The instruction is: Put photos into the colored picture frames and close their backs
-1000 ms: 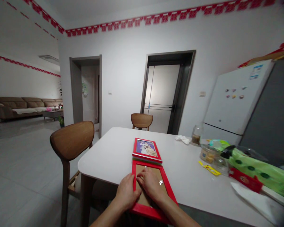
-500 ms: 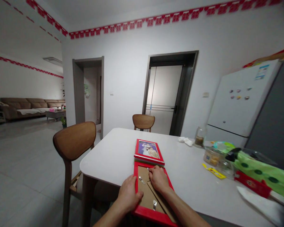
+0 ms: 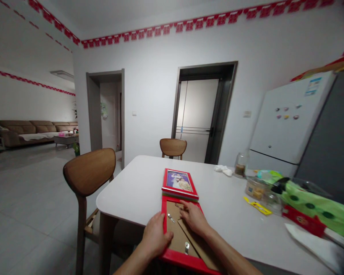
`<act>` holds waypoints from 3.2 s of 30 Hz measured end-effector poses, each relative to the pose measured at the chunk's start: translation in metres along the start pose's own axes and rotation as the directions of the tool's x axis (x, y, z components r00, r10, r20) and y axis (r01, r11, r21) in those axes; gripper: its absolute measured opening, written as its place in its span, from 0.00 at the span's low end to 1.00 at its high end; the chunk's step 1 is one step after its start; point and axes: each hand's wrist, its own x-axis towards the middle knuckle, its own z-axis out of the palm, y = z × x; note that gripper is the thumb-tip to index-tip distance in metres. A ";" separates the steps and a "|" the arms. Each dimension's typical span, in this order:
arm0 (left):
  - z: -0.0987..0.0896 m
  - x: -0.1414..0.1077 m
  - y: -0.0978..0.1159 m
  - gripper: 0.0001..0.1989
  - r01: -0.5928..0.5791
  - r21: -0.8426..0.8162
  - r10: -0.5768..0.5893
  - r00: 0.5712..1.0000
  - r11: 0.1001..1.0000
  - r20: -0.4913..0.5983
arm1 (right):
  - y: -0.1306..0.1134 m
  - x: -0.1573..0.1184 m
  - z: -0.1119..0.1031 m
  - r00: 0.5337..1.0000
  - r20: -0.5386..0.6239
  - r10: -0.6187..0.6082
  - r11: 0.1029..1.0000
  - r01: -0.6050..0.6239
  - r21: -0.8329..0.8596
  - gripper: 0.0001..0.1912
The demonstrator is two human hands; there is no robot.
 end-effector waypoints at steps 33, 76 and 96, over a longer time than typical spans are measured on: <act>-0.005 -0.003 0.007 0.27 0.066 -0.019 -0.066 0.997 0.998 -0.033 | 0.003 -0.041 -0.013 1.000 0.028 -0.002 0.995 -0.001 0.095 0.21; -0.006 -0.025 0.050 0.28 -0.174 -0.194 0.187 0.981 0.965 0.051 | 0.014 -0.087 -0.040 0.815 0.551 0.177 -0.148 -0.532 0.834 0.14; -0.039 -0.026 0.040 0.24 -0.167 -0.278 0.028 0.896 0.946 -0.443 | 0.052 -0.077 -0.049 0.925 0.267 0.270 0.474 -0.369 0.800 0.16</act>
